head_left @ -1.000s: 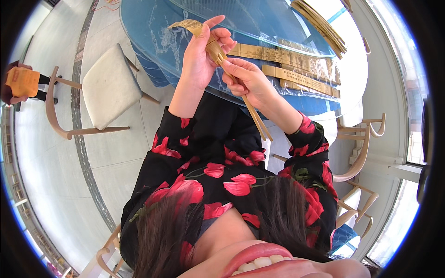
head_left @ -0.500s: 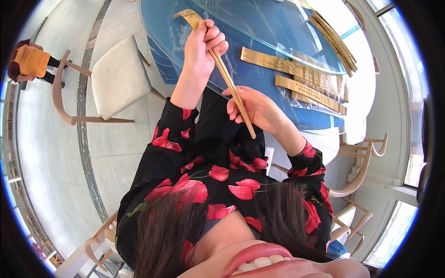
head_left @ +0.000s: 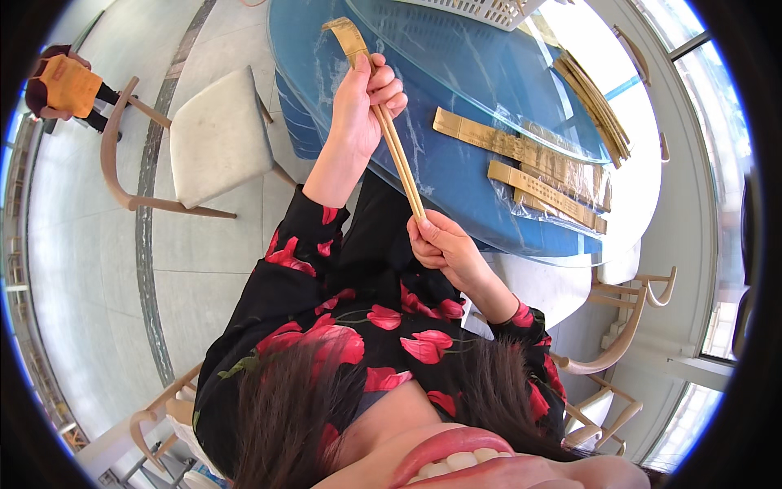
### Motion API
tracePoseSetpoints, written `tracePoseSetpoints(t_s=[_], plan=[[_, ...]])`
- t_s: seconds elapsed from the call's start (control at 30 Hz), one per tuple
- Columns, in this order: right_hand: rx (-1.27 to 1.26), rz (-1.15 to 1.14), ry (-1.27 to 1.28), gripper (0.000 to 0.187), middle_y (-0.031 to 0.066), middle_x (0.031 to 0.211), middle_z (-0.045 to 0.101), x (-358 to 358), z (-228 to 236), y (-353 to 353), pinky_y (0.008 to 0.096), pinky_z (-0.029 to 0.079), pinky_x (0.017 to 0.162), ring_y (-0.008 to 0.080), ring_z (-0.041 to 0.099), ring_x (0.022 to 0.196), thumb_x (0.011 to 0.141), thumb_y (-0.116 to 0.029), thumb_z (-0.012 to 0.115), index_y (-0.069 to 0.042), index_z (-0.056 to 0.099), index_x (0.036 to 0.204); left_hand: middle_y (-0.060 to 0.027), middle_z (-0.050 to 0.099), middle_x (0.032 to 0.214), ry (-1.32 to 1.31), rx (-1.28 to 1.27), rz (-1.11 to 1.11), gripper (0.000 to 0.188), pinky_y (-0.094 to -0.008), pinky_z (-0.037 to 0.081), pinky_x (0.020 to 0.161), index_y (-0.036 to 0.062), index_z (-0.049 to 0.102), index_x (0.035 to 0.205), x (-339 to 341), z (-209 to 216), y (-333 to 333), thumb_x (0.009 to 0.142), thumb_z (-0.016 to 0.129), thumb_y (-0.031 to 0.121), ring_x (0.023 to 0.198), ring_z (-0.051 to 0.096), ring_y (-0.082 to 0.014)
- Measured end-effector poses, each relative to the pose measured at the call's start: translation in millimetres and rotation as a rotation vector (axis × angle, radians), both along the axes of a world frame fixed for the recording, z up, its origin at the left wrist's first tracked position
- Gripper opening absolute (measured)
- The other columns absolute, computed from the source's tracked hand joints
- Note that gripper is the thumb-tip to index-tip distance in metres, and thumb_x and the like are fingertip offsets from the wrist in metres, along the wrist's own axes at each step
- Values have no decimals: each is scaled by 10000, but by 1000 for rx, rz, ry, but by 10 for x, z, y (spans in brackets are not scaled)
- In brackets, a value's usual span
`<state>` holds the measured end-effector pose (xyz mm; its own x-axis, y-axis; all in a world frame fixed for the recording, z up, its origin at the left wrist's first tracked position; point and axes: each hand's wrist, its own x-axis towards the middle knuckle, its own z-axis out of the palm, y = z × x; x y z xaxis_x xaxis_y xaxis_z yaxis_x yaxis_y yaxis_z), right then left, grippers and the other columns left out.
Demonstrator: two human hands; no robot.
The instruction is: The person repeatedly picks up flat bamboo strips and thin sticks from a table, aligns them together, and places the assembled units into a white basket. The person handles items one at a time and continues the process throughout the clip.
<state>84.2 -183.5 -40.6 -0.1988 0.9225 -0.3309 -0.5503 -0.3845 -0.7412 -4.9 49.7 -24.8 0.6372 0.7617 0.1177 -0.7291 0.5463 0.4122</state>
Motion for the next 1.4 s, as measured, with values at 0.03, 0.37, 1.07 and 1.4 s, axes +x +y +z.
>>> tracePoseSetpoints(t_s=[0.03, 0.37, 1.07, 1.4], plan=[[19, -2, 8, 287, -61, 670, 334, -56, -34, 7, 220, 210, 472, 42, 266, 535, 1124, -284, 412, -58, 510, 977, 60, 274, 711, 7, 17, -11, 283, -242, 322, 596, 83, 516, 1014, -21, 6, 3, 1124, 425, 327, 590, 265, -62], [81, -128, 73, 282, -70, 659, 313, -163, -142, 38, 232, 203, 493, 47, 255, 538, 1128, -286, 401, -64, 512, 993, -192, 654, 1312, 468, 472, 325, 379, -404, 505, 1046, -35, 538, 1374, -187, -322, -35, 1064, 542, 184, 1183, 648, -240], [85, -101, 47, 288, -66, 673, 334, -283, -231, 17, 219, 210, 491, 45, 267, 550, 1126, -297, 413, -64, 529, 1003, -2, 651, 882, 429, 339, 390, 53, -257, 483, 815, 50, 615, 989, -205, -383, -104, 1016, 595, 91, 814, 575, -75], [179, -209, 27, 308, -52, 675, 348, -254, -123, 210, 225, 219, 492, 55, 272, 555, 1129, -315, 404, -60, 528, 1011, 9, 599, 917, 505, 489, 227, 55, -215, 467, 773, 33, 574, 950, -318, -439, -784, 975, 573, -16, 848, 571, -49]])
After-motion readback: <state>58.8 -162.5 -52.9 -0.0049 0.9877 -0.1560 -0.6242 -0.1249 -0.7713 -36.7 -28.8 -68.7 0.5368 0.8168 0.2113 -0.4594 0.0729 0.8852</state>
